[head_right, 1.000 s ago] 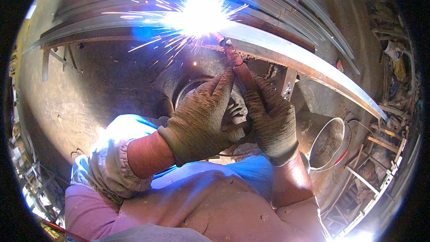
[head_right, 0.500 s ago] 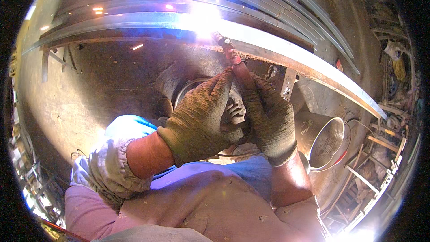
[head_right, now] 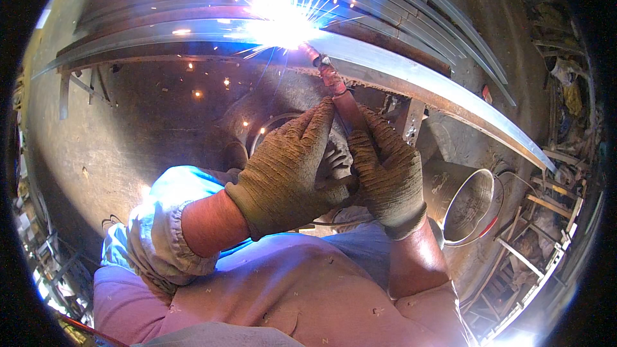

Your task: The person welds a long metal bar to a curved metal frame using a welding torch. They adjust the bar's position multiple times and continue welding along the seam, producing bright sparks.

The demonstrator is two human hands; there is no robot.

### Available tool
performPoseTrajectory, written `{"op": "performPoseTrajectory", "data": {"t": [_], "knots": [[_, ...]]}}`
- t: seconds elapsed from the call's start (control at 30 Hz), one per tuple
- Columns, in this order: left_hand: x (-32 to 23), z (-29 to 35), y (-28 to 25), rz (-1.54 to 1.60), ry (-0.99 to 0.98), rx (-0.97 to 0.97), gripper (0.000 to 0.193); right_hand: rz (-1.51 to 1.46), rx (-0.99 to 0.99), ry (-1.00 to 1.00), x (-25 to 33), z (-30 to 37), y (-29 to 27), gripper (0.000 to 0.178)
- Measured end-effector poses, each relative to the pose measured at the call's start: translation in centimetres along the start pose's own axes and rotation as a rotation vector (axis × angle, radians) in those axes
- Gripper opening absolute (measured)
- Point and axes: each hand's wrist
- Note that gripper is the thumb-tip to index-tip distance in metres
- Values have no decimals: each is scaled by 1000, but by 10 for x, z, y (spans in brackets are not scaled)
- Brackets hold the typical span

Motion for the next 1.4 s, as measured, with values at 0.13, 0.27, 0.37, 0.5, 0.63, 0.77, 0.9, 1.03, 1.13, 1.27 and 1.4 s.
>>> {"op": "performPoseTrajectory", "data": {"t": [0.13, 0.27, 0.37, 0.5, 0.63, 0.77, 0.9, 1.03, 1.13, 1.27, 1.4], "knots": [[-3, -7, -4, 110, -10, 44, 104, 6, 31, 198, 29, -3, -1, 57], [1, -3, 0, 0, 55, -62, 99, 430, 149, -215, 5, 2, -8, 81], [-1, -4, -4, 65, -5, 37, 105, 386, 118, -226, 4, 0, -7, 76], [-1, -6, -6, 68, -23, 66, 107, 36, 41, -38, 5, -2, -2, 53], [0, -4, -2, 48, 20, -15, 107, -12, 11, 36, 10, -3, 1, 54], [2, -5, 2, 40, 56, -60, 107, 201, 60, -100, 6, -3, -1, 62], [1, -4, 2, 45, 46, -86, 104, 63, -33, -154, 0, -3, 5, 53], [-3, -8, -3, 113, 24, -45, 98, 6, -88, -201, -4, -2, 8, 46], [-1, -10, -3, 160, 19, -23, 96, 4, -90, -230, -5, -2, 11, 43], [-1, -10, -3, 138, 42, -54, 102, 61, -62, -259, -7, -3, 9, 43], [5, -6, 5, 78, 68, -91, 108, 46, -62, -236, -11, -3, 8, 42]]}}
Point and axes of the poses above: each hand's wrist, its own z-axis away from the middle knuckle, its own y-axis out of the palm, x = y × z, and after that the axes turned 8 degrees about -y, right-handed
